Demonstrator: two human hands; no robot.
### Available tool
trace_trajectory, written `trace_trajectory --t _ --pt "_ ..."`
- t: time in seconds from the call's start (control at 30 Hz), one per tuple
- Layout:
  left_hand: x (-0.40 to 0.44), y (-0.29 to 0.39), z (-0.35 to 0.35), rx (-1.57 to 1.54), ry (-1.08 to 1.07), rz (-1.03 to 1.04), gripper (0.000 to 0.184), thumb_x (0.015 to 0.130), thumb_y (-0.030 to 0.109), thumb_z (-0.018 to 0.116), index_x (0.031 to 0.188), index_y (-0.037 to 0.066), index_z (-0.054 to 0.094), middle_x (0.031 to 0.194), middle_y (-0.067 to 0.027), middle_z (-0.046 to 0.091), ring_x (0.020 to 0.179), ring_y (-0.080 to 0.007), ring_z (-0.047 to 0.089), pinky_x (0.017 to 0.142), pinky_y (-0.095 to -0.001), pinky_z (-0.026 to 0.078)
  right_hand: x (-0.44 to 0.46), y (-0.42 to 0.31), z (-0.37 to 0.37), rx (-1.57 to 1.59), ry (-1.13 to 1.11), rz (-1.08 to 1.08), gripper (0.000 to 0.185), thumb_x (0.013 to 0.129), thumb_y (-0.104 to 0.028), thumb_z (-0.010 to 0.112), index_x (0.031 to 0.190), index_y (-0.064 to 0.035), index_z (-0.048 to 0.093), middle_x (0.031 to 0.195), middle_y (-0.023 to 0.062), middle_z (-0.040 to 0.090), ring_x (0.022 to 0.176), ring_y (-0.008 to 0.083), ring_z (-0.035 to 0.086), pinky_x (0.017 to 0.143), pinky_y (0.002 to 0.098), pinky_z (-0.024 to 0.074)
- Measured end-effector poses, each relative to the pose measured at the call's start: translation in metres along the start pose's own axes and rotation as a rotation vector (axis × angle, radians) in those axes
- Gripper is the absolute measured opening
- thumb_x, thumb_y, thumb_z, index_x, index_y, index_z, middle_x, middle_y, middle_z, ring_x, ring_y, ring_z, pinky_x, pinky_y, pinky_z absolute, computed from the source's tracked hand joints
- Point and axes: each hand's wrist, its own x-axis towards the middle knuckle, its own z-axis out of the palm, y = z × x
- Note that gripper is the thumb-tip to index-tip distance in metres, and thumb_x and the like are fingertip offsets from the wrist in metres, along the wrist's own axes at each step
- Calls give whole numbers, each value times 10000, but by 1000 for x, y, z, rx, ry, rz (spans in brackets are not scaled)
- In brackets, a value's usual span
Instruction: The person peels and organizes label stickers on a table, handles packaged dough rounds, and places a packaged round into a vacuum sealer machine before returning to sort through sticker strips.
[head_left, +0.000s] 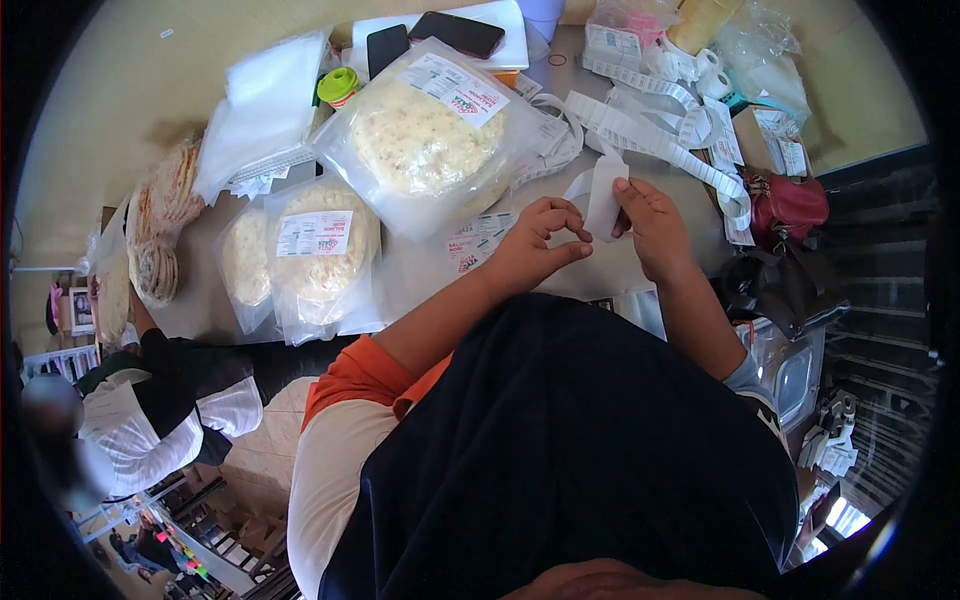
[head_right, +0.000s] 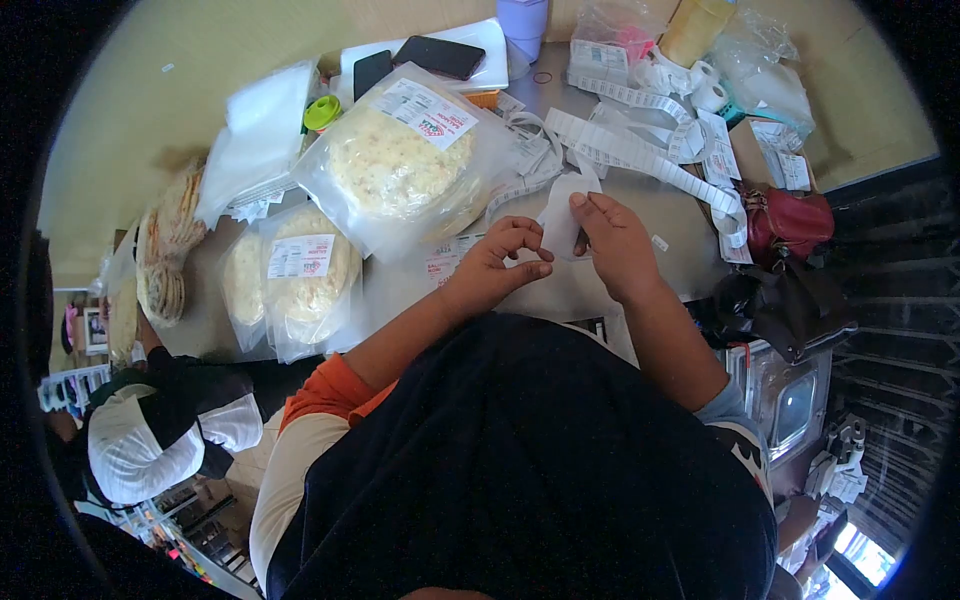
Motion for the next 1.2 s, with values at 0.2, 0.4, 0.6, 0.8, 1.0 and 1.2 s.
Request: trace_trajectory --t 0.2,0.4,0.6,0.8,1.0,1.2 --pt "1 3 16 -183 142 19 255 792 180 677 999 58 590 1022 -45 511 947 -163 469 815 -296 392 -6 3 -5 -270 -165 -234 281 925 -264 510 835 -13 601 761 40 547 706 151 492 688 272 402" --pt "-1 3 6 -214 134 -42 248 851 177 623 1047 34 571 903 -34 573 778 -112 517 695 -238 418 -5 -1 -16 -430 -108 -340 273 883 -294 569 973 -42 625 991 104 576 927 220 528 827 300 396" --pt "-5 16 -7 -753 319 -100 204 947 187 463 1044 36 559 834 -70 619 691 -129 575 604 -249 441 -1 7 -31 -955 -26 -533 385 807 -344 631 1124 -129 590 1223 79 521 1208 275 414 1027 461 238" --pt "-2 37 -23 -823 347 -103 227 949 197 441 1053 15 528 830 -104 631 643 -175 611 545 -258 449 5 33 -33 -1091 -102 -455 461 738 -358 677 1164 -222 563 1360 63 410 1324 290 274 1067 558 103" --pt "10 58 -45 -980 215 -67 259 939 199 448 1102 1 488 888 -121 632 655 -214 622 541 -273 456 8 27 -24 -975 140 -559 630 704 -368 709 1239 -143 464 1303 112 446 1273 317 329 1055 485 200" --pt "41 97 -38 -876 223 58 277 942 157 429 1163 -6 468 1036 -126 607 913 -229 611 734 -300 489 3 45 -2 -652 231 -164 694 750 -412 696 1234 2 423 1177 204 492 1090 327 480 926 372 390"
